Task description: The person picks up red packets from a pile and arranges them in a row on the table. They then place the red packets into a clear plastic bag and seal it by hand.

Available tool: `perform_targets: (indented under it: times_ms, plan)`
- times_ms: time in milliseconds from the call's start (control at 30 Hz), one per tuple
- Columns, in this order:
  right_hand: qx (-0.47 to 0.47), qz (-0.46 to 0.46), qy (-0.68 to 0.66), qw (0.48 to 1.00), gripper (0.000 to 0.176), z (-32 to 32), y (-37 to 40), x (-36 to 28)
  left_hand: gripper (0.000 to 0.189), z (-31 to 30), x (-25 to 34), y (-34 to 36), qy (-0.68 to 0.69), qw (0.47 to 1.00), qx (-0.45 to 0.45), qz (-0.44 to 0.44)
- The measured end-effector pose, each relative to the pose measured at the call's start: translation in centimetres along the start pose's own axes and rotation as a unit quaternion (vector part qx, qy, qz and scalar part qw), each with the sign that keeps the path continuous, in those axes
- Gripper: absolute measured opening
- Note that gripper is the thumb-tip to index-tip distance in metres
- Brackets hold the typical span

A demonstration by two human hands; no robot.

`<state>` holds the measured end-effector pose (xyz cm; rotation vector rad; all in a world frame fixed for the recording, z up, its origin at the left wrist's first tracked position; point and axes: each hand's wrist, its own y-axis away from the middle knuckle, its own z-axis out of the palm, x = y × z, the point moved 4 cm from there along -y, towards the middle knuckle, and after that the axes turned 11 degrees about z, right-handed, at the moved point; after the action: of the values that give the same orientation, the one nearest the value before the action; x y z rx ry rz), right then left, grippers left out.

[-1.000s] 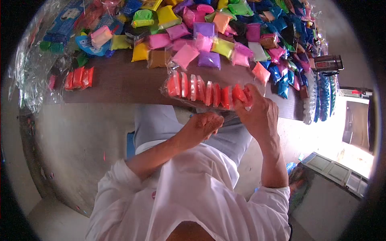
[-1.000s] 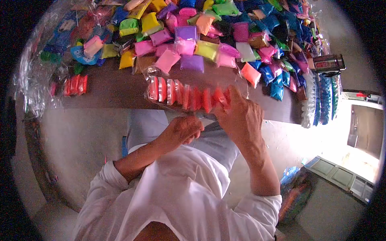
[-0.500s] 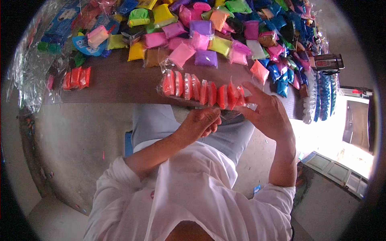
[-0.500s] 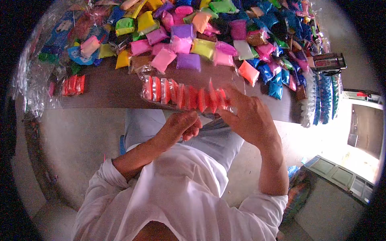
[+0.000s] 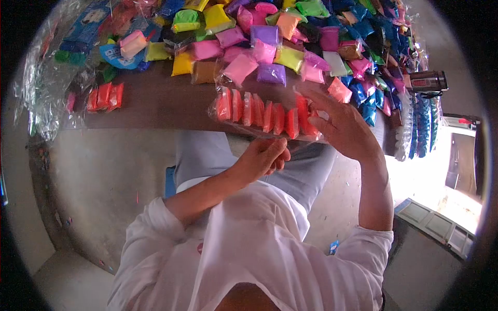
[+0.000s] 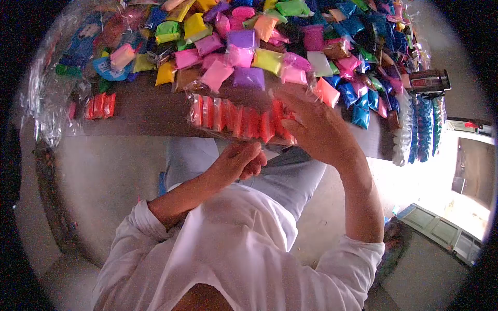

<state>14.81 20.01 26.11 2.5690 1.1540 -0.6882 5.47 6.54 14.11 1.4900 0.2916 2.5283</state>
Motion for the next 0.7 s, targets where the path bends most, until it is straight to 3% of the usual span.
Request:
perform_targets:
  times_ms: [33, 100, 233, 300, 400, 433, 500, 567, 633, 700]
  plan:
    - [0.0, -0.001, 0.0, 1.0, 0.039, -0.3, -0.2, -0.2, 0.045, -0.1, 0.0, 0.0, 0.0, 1.0, 0.0, 0.0]
    - [-0.104, 0.065, -0.002, 0.992, 0.036, -0.1, -0.7, -0.6, 0.043, -0.1, -0.1, 0.1, 0.006, 1.0, -0.01, 0.007]
    - [-0.071, 0.024, -0.027, 0.997, 0.033, 0.2, -1.0, -0.7, 0.043, -0.2, -0.2, 0.0, 0.008, 1.0, -0.001, 0.011]
    - [0.005, 0.068, -0.014, 0.998, 0.03, 0.2, -1.3, 0.1, 0.045, -0.1, 0.1, -0.1, 0.006, 1.0, 0.002, 0.027]
    - [0.034, 0.092, 0.004, 0.995, 0.027, 0.0, -2.1, -0.7, 0.044, -0.2, -0.2, -0.2, 0.007, 1.0, -0.008, 0.019]
    - [0.032, 0.089, 0.001, 0.995, 0.027, -0.1, -2.3, -1.0, 0.044, -0.1, -0.4, -0.3, 0.005, 1.0, -0.003, 0.019]
    - [0.021, 0.066, 0.123, 0.99, 0.025, 0.8, -3.4, -2.3, 0.044, -0.1, -0.8, -0.4, 0.008, 1.0, 0.01, 0.016]
    - [0.019, 0.028, 0.098, 0.995, 0.02, 1.9, -4.3, -3.0, 0.044, 0.0, -1.3, -0.4, 0.055, 0.997, 0.018, 0.045]
    - [-0.047, 0.024, 0.164, 0.985, 0.028, 3.1, -4.9, -1.9, 0.044, -0.1, -1.1, -0.3, 0.059, 0.995, 0.043, 0.074]
    - [-0.046, 0.014, 0.16, 0.986, 0.026, 3.5, -5.4, -1.2, 0.042, -0.1, -1.1, -0.3, 0.033, 0.998, 0.005, 0.057]
